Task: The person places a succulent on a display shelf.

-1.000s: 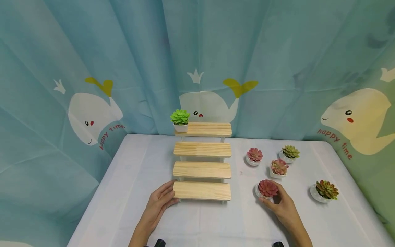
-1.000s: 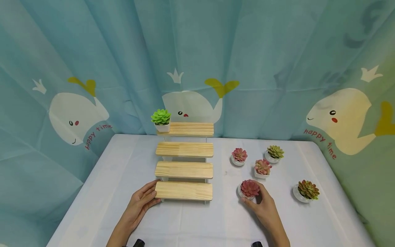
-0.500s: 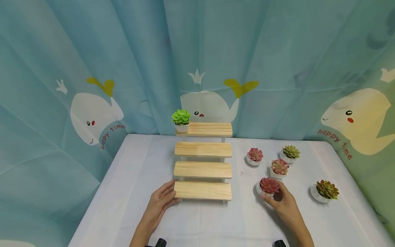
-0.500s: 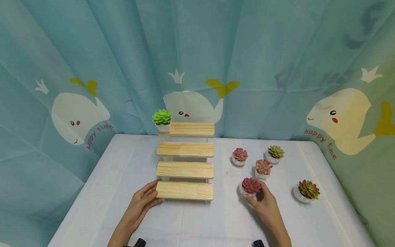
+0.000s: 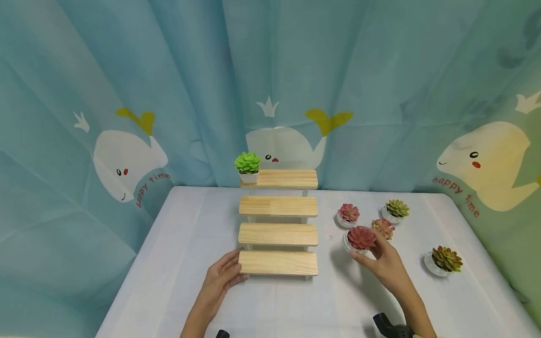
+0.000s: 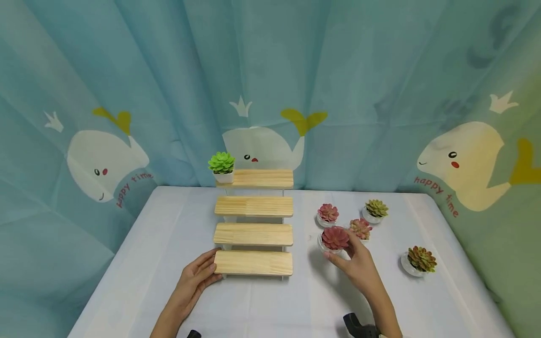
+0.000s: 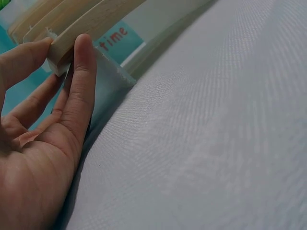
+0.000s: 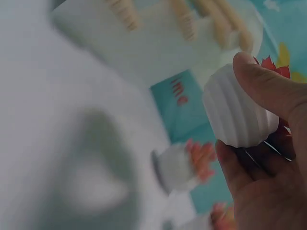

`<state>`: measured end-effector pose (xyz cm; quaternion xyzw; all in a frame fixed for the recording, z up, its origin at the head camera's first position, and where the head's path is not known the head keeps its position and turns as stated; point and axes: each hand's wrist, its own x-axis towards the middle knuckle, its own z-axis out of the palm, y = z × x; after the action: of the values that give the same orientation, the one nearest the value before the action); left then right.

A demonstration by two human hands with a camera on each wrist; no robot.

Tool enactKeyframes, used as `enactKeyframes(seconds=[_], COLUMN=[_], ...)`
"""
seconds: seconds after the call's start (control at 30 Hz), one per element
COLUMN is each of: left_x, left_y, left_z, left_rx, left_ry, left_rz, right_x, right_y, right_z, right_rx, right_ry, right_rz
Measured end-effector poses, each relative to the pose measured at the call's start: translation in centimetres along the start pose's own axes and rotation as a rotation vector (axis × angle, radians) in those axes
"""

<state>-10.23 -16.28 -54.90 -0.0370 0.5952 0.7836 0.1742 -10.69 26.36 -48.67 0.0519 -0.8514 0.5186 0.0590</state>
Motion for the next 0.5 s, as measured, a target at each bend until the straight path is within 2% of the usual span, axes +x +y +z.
enactKeyframes(seconds=[0.2,0.5], left_x=[-0.2,-0.4], left_y=[-0.2,0.0], left_z=[0.1,0.2], left_rx=[0.023,0.033], left_ry=[-0.03,-0.027], left_rz=[0.013,0.04], right_x=[1.8,5.1], right_y=[-2.3,-5.9], right_z=[0.0,0.3], right_rx=[0.043,0.105], right_ry=[-0.015,-0.049], right_rz=[-0.105,-0.187])
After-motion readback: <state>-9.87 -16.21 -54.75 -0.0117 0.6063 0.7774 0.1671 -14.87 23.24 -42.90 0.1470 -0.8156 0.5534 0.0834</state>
